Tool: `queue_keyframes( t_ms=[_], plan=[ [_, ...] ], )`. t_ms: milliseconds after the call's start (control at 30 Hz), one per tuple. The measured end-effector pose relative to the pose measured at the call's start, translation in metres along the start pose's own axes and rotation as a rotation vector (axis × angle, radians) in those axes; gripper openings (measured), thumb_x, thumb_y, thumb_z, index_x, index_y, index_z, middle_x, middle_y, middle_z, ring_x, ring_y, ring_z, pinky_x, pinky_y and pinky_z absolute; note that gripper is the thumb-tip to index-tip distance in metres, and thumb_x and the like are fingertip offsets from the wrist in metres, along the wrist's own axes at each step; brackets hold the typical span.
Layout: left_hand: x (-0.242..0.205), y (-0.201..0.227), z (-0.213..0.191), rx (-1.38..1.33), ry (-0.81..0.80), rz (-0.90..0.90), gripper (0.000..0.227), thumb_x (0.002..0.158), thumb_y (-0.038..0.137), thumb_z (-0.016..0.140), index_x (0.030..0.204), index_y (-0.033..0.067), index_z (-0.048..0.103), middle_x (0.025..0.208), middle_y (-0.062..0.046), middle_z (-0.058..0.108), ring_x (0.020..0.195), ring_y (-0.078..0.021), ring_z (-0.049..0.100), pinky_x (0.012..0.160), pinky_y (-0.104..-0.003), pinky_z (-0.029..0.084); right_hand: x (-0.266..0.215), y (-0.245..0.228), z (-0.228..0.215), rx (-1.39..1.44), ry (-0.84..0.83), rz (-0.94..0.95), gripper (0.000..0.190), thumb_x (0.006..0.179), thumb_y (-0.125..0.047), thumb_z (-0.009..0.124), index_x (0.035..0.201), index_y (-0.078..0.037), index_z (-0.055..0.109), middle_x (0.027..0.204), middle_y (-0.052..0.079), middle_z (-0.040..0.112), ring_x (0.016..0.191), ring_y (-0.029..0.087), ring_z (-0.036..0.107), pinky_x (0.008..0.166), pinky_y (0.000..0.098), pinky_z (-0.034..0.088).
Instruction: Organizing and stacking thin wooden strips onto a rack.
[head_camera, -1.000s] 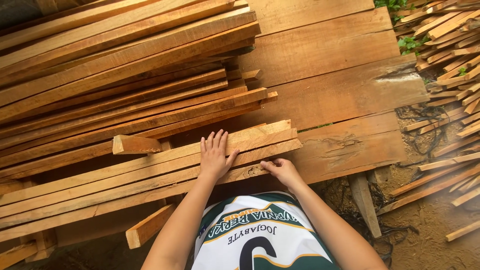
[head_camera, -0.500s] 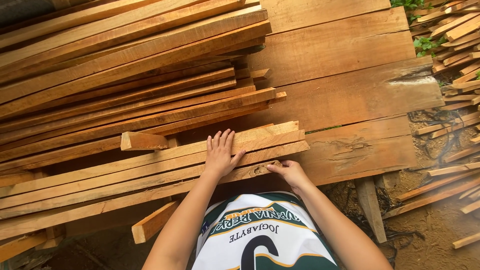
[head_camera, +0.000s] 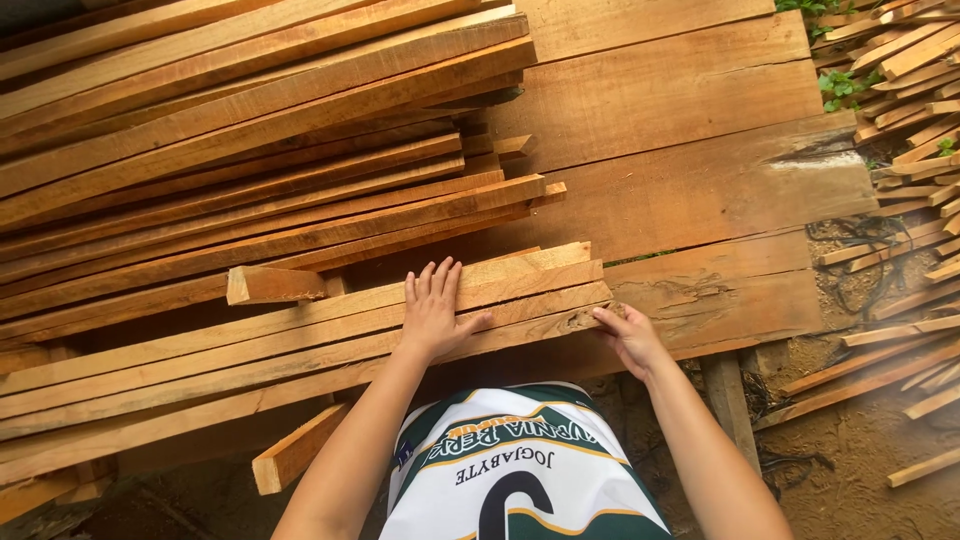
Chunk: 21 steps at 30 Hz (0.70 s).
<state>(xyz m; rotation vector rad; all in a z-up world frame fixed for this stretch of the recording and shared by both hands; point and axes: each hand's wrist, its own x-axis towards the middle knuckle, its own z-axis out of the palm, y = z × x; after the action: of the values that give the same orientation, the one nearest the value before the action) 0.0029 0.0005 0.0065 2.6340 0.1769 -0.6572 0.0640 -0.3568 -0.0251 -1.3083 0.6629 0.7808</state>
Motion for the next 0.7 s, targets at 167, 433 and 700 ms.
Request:
queue_keyframes(
  t_ms=[167,433,700],
  plan=[
    [-0.027,0.026,-0.025,0.107,-0.092,0.089,0.137,0.063,0.092,0.064,0.163,0.0121,0.017,0.172,-0.010,0.010,0.157,-0.0372,0.004,0.125,-0.061,-0.003,0.008,-0.008,-0.007,-0.046,-0.057,0.019,0.047,0.090,-0.022,0.078,0.132,-0.011,0.060,0.119,0.004,0.069,0.106,0.019,0.069,0.092,0.0374,0.056],
    [-0.033,-0.002,0.013,0.336,-0.037,0.232,0.115,0.072,0.056,0.082,0.163,0.0230,0.021,0.170,-0.007,0.016,0.155,-0.0380,0.011,0.123,-0.062,0.008,0.042,0.004,-0.010,-0.378,0.014,-0.260,0.055,0.107,-0.042,0.061,0.141,0.001,0.058,0.139,0.022,0.060,0.136,0.032,0.051,0.113,0.0489,0.041],
    [-0.031,-0.002,0.001,0.289,-0.023,0.291,0.113,0.063,0.064,0.083,0.159,0.0359,0.032,0.169,0.001,0.024,0.156,-0.0324,0.015,0.123,-0.063,0.009,0.053,-0.004,-0.008,-0.864,0.208,-0.290,0.058,0.100,-0.063,0.062,0.140,-0.021,0.064,0.137,0.006,0.065,0.135,0.028,0.055,0.113,0.0478,0.042]
  ],
)
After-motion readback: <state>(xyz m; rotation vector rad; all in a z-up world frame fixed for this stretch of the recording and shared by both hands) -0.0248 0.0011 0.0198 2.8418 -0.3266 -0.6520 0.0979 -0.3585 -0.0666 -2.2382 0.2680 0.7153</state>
